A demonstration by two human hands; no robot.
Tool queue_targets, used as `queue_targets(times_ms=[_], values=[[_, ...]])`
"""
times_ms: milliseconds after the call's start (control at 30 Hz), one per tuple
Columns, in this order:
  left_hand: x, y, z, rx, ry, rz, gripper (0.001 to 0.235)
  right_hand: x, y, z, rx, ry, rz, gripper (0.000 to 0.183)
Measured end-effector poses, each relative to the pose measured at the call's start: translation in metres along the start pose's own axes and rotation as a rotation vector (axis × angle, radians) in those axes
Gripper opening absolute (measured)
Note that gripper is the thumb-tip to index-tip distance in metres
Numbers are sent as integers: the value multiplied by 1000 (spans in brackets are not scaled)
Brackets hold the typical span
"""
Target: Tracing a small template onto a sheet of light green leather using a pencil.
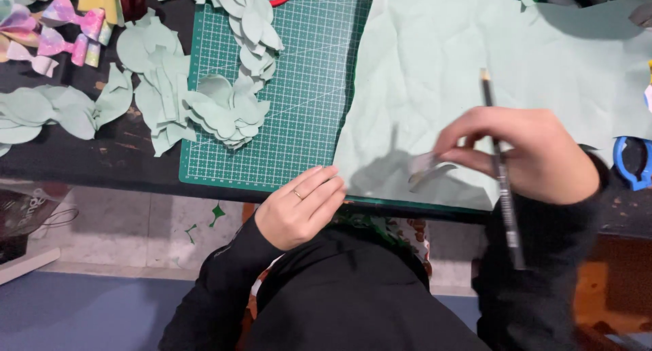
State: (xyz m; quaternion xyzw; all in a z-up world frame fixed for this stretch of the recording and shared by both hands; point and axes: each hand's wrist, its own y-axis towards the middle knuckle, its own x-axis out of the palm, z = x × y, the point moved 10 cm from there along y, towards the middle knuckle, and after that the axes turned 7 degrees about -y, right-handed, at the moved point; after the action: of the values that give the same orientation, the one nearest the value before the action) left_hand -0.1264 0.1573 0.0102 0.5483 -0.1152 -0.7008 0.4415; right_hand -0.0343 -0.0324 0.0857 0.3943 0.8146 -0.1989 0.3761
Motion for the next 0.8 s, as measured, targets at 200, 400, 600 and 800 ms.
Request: queue_targets(times_ms=[200,400,600,800], values=[[5,-1,8,-28,87,-75,31,69,63,-19,-186,-159,-393,19],[13,-23,15,-99,149,10,31,115,80,7,-164,-100,-527,22],[17,-32,17,-195,198,-2,39,117,82,14,-146,-97,-449,22],[21,-22,27,-327,317,54,44,120,81,19,-126,-100,-433,22]])
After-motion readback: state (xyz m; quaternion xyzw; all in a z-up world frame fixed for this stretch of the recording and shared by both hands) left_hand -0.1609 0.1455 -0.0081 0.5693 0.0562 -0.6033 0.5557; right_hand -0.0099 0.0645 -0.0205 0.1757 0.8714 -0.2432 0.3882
